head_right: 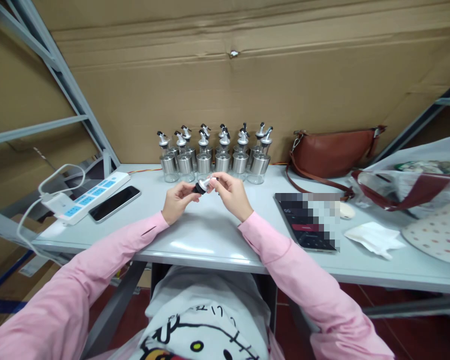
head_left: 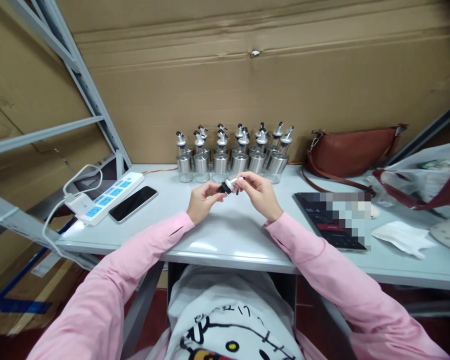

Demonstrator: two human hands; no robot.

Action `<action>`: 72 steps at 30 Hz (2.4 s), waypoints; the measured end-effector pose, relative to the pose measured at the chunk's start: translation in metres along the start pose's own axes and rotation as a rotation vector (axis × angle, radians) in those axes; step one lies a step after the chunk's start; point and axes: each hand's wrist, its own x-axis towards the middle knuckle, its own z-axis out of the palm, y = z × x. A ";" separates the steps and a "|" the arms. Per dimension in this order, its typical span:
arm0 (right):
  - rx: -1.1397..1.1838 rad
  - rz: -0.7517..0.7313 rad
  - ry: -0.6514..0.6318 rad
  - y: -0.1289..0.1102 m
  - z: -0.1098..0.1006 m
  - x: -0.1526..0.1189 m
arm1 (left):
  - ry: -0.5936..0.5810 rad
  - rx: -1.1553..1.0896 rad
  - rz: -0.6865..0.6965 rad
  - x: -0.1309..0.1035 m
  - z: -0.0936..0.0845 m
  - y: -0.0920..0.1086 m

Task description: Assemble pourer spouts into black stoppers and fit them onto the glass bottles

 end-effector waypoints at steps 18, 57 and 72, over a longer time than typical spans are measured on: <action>-0.234 -0.088 0.106 0.008 0.004 0.002 | -0.012 0.287 0.269 0.007 -0.008 -0.004; -0.197 -0.265 -0.126 0.003 0.004 -0.005 | -0.288 0.152 0.227 0.003 -0.012 -0.001; -0.243 -0.342 -0.195 0.005 0.002 -0.005 | -0.351 0.758 0.528 0.011 -0.024 0.006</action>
